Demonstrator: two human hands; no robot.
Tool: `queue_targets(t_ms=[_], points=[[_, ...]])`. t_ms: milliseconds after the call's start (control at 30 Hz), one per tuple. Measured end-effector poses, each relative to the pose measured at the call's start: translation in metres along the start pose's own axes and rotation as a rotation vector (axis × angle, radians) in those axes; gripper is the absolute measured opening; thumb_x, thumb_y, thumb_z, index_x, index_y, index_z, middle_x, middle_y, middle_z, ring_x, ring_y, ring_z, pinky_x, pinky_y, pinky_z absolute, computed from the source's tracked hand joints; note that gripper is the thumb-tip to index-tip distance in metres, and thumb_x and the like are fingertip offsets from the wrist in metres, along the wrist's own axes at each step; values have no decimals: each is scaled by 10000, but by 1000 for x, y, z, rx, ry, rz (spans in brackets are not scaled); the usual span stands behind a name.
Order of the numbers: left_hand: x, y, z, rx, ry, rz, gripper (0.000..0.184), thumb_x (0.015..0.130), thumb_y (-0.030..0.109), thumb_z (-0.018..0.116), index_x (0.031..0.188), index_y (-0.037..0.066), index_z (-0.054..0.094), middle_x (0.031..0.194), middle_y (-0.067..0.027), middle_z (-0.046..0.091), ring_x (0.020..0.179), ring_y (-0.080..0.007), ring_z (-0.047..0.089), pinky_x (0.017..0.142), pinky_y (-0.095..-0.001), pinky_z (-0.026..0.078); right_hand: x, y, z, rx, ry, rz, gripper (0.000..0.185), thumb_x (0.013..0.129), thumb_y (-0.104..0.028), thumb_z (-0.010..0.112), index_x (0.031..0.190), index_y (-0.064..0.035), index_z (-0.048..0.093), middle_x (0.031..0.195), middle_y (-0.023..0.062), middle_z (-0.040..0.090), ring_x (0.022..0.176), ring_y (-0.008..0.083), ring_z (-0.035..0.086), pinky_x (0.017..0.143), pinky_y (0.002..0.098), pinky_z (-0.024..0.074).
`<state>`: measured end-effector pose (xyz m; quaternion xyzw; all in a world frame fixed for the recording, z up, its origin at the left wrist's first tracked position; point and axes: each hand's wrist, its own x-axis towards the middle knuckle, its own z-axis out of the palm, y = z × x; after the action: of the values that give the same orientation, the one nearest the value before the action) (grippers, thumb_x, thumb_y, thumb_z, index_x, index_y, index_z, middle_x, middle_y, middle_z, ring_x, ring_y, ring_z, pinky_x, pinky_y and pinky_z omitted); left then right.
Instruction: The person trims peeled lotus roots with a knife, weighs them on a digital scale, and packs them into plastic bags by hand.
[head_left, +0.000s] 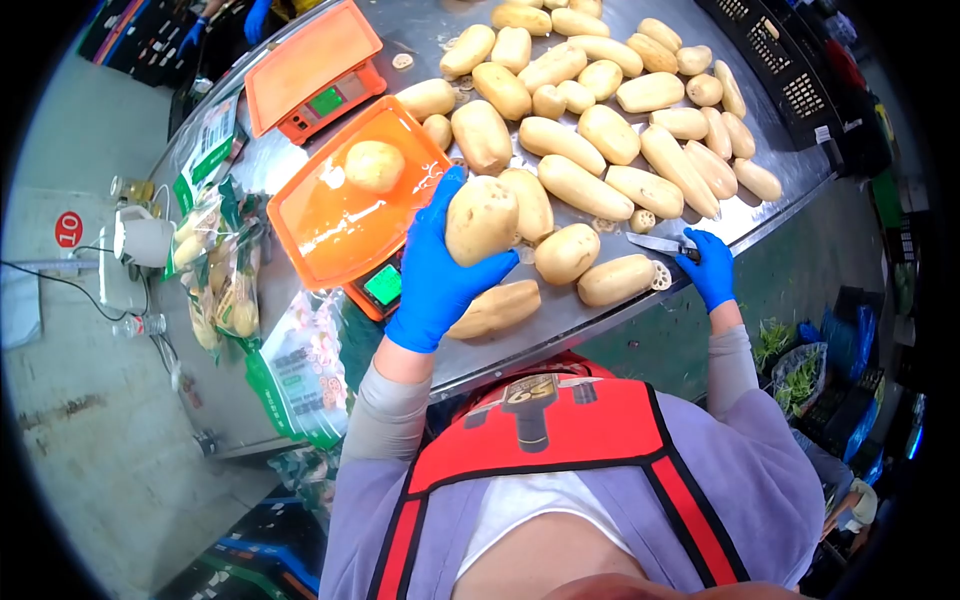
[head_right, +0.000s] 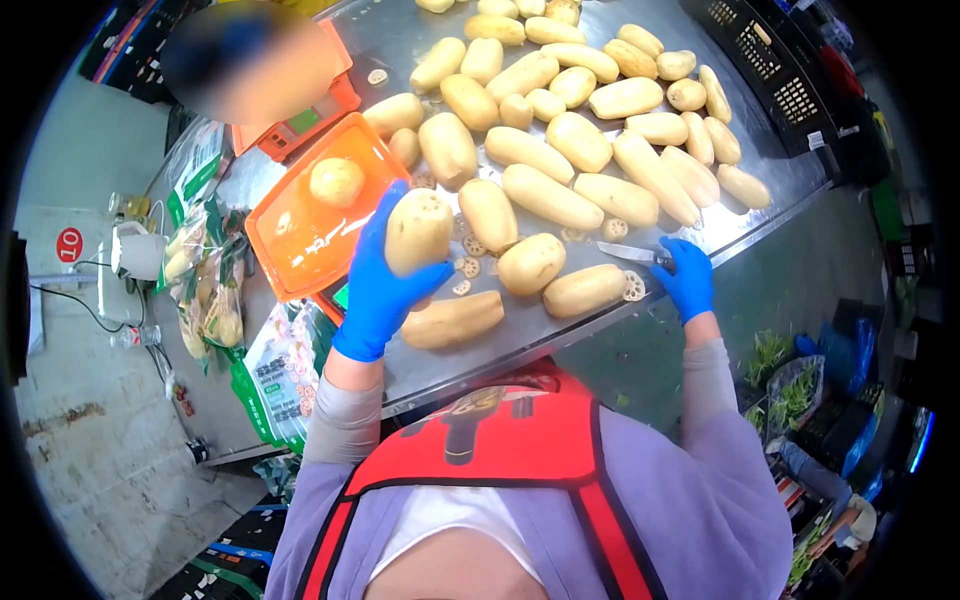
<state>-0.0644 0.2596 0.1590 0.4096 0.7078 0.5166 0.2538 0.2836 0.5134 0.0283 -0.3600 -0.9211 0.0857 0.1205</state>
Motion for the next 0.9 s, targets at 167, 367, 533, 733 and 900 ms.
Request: queue_targets(t_ms=[167, 367, 533, 733, 900], points=[[-10, -2, -5, 335, 118, 128, 917, 538, 304, 813, 1302, 13, 396, 1111, -175, 548, 989, -336, 526, 867, -404, 419, 44, -109, -24, 911, -61, 160, 335, 810, -107, 637, 1127, -17, 578, 1057, 83, 608, 958, 173, 570, 848, 300, 448], [-32, 5, -21, 678, 8, 270, 925, 491, 319, 797, 1293, 48, 422, 1030, -135, 555, 931, -293, 541, 801, -400, 426, 85, -260, -30, 1504, -746, -145, 541, 861, -192, 591, 1329, -36, 369, 1110, 76, 554, 986, 132, 529, 865, 260, 436], [-67, -11, -52, 654, -29, 99, 918, 522, 277, 795, 1318, 43, 402, 1045, -147, 562, 961, -313, 541, 856, -414, 411, 82, -304, 7, 1520, -1175, 7, 582, 828, -295, 630, 1304, -53, 398, 1102, 44, 548, 948, 103, 531, 691, 236, 486], [-176, -98, -125, 238, 870, -246, 522, 755, 146, 693, 1222, 2, 509, 995, -91, 572, 902, -194, 533, 811, -338, 436, 53, -351, 44, 2021, -1369, 495, 585, 829, -247, 617, 1324, -71, 359, 1221, 93, 508, 1062, 226, 535, 863, 348, 468], [-256, -130, -100, 645, 787, -393, 476, 688, 198, 755, 1095, 20, 585, 932, -136, 576, 857, -274, 559, 763, -365, 456, 40, -371, 64, 2116, -1574, 773, 621, 835, -192, 608, 1346, -29, 296, 1294, 168, 433, 1149, 314, 472, 958, 390, 419]])
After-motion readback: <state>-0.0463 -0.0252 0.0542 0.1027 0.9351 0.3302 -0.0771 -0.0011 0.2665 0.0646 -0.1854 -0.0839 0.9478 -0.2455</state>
